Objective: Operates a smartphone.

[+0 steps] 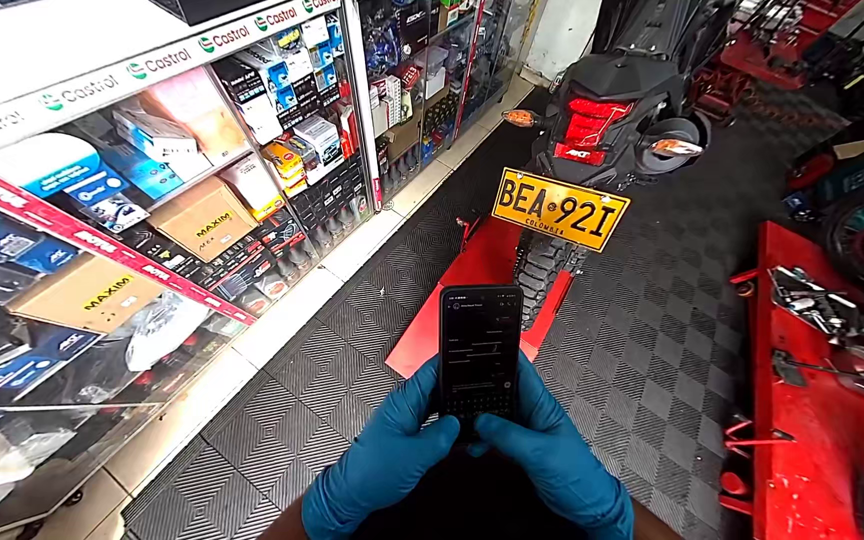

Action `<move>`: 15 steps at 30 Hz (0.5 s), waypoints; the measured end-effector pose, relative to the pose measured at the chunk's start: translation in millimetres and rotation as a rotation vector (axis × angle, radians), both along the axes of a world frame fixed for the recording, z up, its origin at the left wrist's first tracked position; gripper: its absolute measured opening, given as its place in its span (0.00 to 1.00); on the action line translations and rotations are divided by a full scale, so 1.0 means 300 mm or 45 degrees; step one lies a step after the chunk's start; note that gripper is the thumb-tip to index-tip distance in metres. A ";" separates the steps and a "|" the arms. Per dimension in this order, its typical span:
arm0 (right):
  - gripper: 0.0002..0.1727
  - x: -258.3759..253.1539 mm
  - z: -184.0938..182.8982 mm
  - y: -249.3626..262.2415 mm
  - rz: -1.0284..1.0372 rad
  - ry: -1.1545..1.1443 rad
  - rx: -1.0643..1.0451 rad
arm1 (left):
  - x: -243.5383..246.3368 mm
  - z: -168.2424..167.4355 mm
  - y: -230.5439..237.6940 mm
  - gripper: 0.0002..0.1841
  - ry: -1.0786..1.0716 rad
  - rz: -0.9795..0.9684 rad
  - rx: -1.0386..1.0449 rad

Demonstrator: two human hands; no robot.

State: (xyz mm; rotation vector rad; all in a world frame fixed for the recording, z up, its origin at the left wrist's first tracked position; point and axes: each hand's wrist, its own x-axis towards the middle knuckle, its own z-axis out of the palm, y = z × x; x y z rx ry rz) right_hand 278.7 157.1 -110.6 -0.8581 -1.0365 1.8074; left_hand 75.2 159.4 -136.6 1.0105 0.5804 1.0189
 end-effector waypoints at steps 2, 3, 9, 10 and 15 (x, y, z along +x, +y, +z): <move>0.37 -0.001 -0.001 -0.002 -0.023 -0.010 -0.010 | 0.001 0.002 -0.002 0.30 0.020 0.000 -0.011; 0.36 -0.001 -0.002 -0.003 -0.029 -0.007 -0.015 | 0.002 0.002 -0.003 0.30 0.029 0.001 -0.012; 0.42 -0.005 -0.013 -0.005 -0.030 0.001 -0.013 | 0.013 0.003 -0.005 0.29 0.047 0.035 -0.016; 0.42 -0.007 -0.015 -0.005 -0.041 0.005 -0.008 | 0.017 0.003 -0.004 0.28 0.039 0.044 -0.009; 0.46 -0.005 -0.020 -0.007 -0.013 0.038 0.042 | 0.033 -0.007 -0.005 0.27 0.036 0.090 -0.043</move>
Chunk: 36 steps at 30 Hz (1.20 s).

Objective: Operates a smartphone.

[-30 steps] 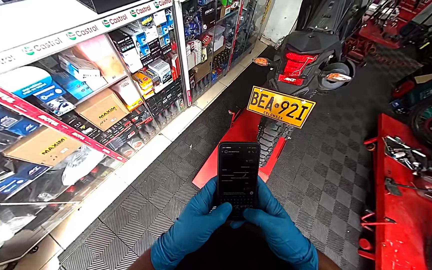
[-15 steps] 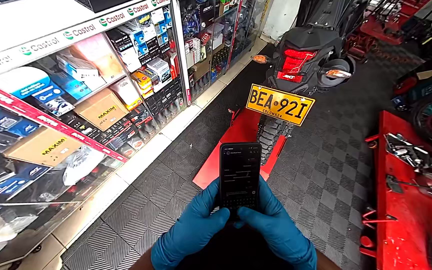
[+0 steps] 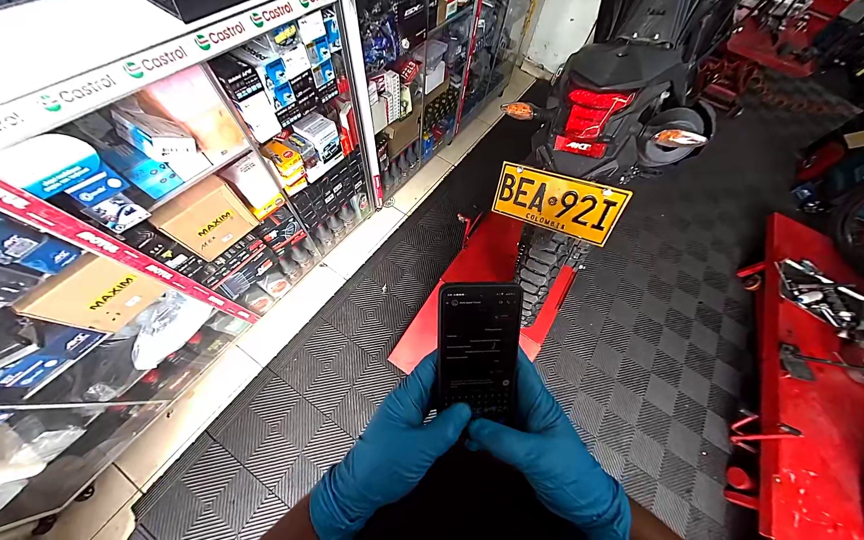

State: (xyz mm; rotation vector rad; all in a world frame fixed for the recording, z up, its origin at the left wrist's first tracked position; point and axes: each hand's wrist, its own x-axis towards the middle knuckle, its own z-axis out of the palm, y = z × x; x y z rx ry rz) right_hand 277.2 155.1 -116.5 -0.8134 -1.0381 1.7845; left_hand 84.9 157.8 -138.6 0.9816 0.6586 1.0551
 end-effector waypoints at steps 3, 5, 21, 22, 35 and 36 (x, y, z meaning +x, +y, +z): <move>0.46 0.006 -0.002 -0.003 0.004 -0.006 0.001 | -0.005 -0.005 0.002 0.29 0.032 -0.019 0.036; 0.47 0.008 -0.006 -0.005 0.011 -0.014 0.001 | -0.007 -0.006 0.002 0.29 0.042 -0.025 0.026; 0.45 0.022 -0.003 -0.009 0.034 -0.061 0.017 | -0.007 -0.003 0.004 0.28 -0.001 -0.034 -0.019; 0.45 0.022 -0.004 -0.008 0.031 -0.061 0.015 | -0.009 -0.002 0.003 0.28 0.002 -0.039 -0.018; 0.44 0.023 -0.003 -0.012 0.014 -0.045 -0.004 | -0.006 -0.006 -0.001 0.30 0.019 -0.052 0.003; 0.44 0.024 -0.004 -0.013 0.017 -0.038 -0.002 | -0.002 -0.005 -0.001 0.30 0.004 -0.052 0.003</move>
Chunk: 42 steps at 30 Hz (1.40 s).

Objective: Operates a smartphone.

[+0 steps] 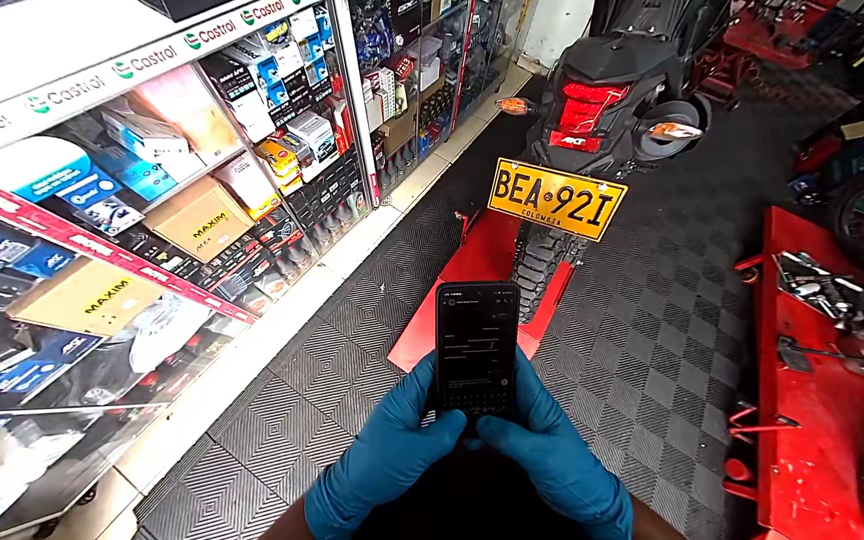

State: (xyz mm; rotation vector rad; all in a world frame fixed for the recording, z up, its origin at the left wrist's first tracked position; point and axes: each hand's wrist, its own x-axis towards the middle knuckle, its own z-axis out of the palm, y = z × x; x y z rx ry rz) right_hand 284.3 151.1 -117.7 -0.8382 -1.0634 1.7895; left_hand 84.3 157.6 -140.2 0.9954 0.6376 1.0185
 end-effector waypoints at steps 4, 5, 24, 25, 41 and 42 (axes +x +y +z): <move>0.45 0.003 -0.002 -0.005 0.007 0.043 -0.012 | 0.019 0.008 -0.001 0.29 -0.001 0.037 -0.012; 0.44 0.002 -0.002 -0.006 0.001 0.041 -0.012 | 0.017 0.007 -0.002 0.29 0.006 0.028 -0.002; 0.47 0.019 -0.001 -0.021 -0.006 0.023 0.009 | 0.038 0.001 -0.010 0.28 -0.014 0.015 0.015; 0.48 0.019 -0.002 -0.022 -0.018 0.020 0.007 | 0.036 -0.001 -0.010 0.30 -0.005 0.000 0.033; 0.48 0.040 0.002 -0.037 -0.053 -0.014 -0.021 | 0.051 -0.001 -0.016 0.29 0.026 -0.033 0.029; 0.49 0.043 0.001 -0.037 -0.051 -0.008 -0.022 | 0.051 0.000 -0.016 0.29 0.025 -0.036 0.019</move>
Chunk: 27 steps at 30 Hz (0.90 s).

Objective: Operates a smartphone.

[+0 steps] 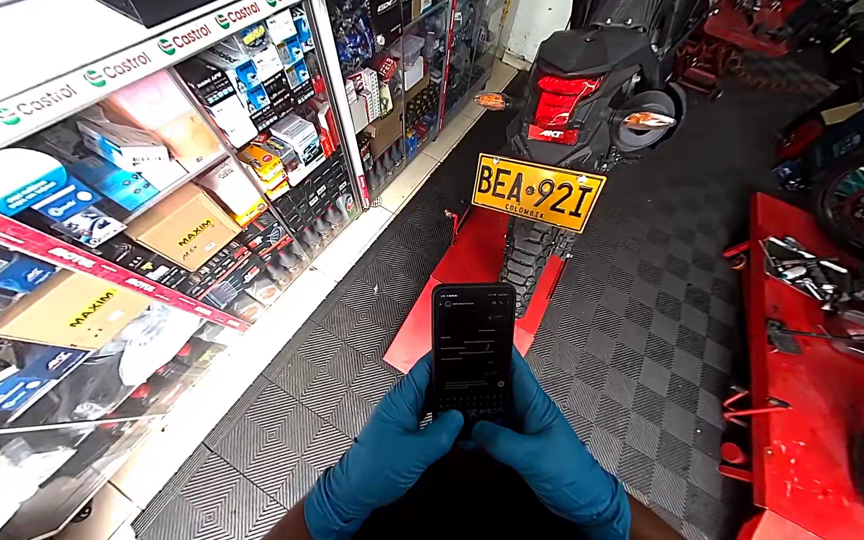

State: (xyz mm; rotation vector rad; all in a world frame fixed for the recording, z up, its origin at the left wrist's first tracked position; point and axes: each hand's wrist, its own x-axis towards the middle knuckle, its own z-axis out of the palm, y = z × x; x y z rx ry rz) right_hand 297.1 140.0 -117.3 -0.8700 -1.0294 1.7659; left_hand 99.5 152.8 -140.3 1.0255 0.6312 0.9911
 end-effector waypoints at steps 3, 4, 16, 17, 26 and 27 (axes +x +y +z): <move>0.48 0.014 -0.003 -0.003 0.018 0.022 0.010 | -0.001 0.000 0.002 0.30 -0.025 -0.026 -0.027; 0.48 0.018 -0.003 -0.004 0.021 0.029 0.010 | -0.001 -0.001 0.004 0.30 -0.039 -0.041 -0.029; 0.41 0.030 -0.001 -0.013 -0.070 0.009 -0.021 | 0.012 0.005 0.012 0.30 -0.031 -0.111 -0.041; 0.39 0.031 0.001 -0.013 -0.074 0.002 -0.027 | 0.013 0.006 0.013 0.30 -0.023 -0.112 -0.040; 0.45 0.039 -0.008 -0.008 -0.003 0.067 0.016 | 0.027 0.009 0.024 0.27 -0.053 -0.049 -0.050; 0.46 0.037 -0.007 -0.007 0.012 0.067 0.020 | 0.034 0.013 0.023 0.25 -0.052 -0.002 -0.075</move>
